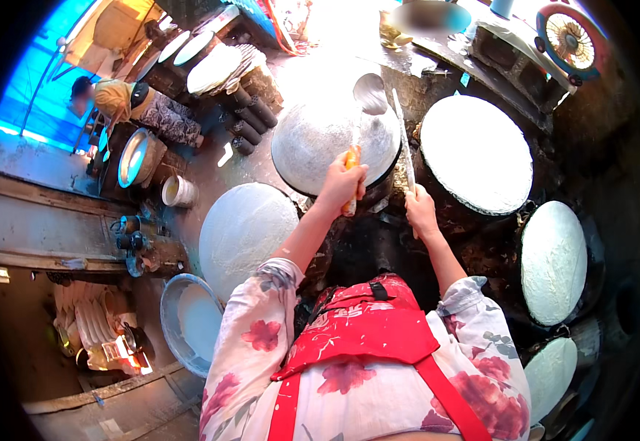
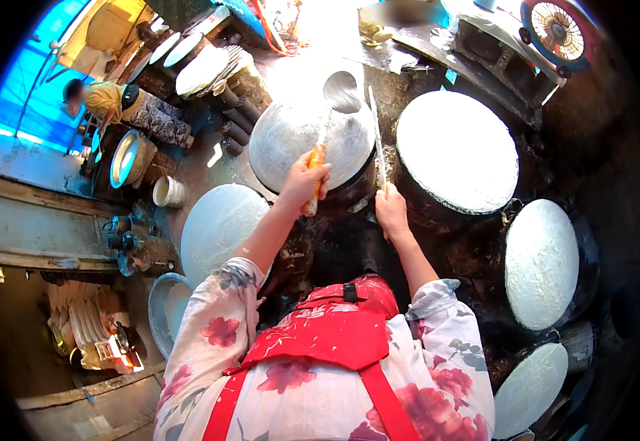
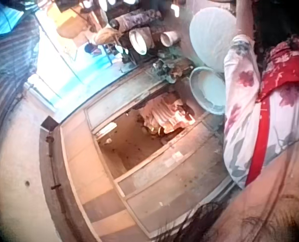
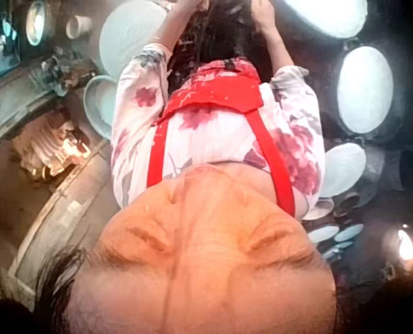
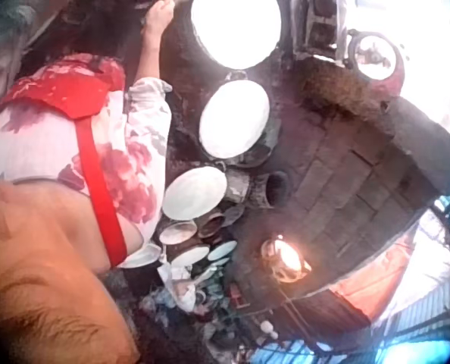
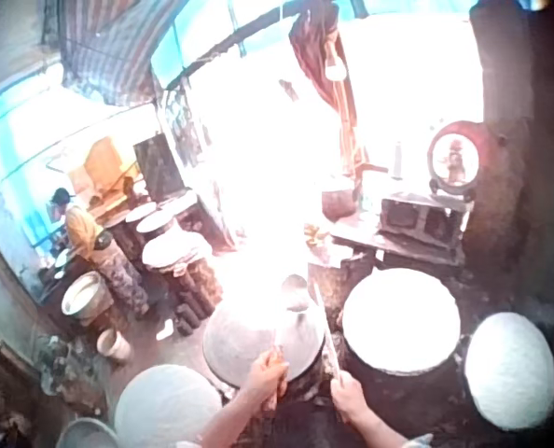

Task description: The person spreads batter onto a heated griddle with a stick, flips the resulting flatbread with a thin tool, and removes it by hand. They repeat this process across several griddles and wipe a griddle clean between uses.

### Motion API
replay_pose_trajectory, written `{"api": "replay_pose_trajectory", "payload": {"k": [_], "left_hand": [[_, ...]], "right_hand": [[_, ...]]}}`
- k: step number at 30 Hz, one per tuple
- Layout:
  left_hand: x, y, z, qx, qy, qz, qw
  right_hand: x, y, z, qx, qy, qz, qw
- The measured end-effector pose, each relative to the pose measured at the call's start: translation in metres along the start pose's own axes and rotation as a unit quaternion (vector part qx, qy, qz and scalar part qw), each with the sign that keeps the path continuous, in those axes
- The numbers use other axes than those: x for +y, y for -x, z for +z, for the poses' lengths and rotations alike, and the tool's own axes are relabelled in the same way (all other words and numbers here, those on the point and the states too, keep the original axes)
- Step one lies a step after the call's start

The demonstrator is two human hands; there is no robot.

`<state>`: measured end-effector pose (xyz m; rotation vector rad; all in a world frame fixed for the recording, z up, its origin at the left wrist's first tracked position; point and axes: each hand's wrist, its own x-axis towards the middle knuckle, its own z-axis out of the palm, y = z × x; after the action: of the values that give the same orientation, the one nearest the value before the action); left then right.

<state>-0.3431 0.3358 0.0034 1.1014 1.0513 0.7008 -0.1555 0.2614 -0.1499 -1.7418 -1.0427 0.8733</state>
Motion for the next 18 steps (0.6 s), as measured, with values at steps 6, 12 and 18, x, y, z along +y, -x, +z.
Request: {"api": "replay_pose_trajectory", "payload": {"k": [6, 12, 18], "left_hand": [[-0.06, -0.067, -0.008, 0.159, -0.37, 0.189, 0.896], [-0.047, -0.086, -0.024, 0.194, -0.435, 0.117, 0.872], [-0.04, -0.089, -0.061, 0.198, -0.475, 0.103, 0.851]], "right_hand": [[-0.034, 0.012, 0.016, 0.025, 0.097, 0.02, 0.995], [-0.081, -0.017, 0.051, -0.02, 0.246, 0.004, 0.969], [-0.071, -0.019, 0.024, -0.004, 0.263, 0.034, 0.964]]}}
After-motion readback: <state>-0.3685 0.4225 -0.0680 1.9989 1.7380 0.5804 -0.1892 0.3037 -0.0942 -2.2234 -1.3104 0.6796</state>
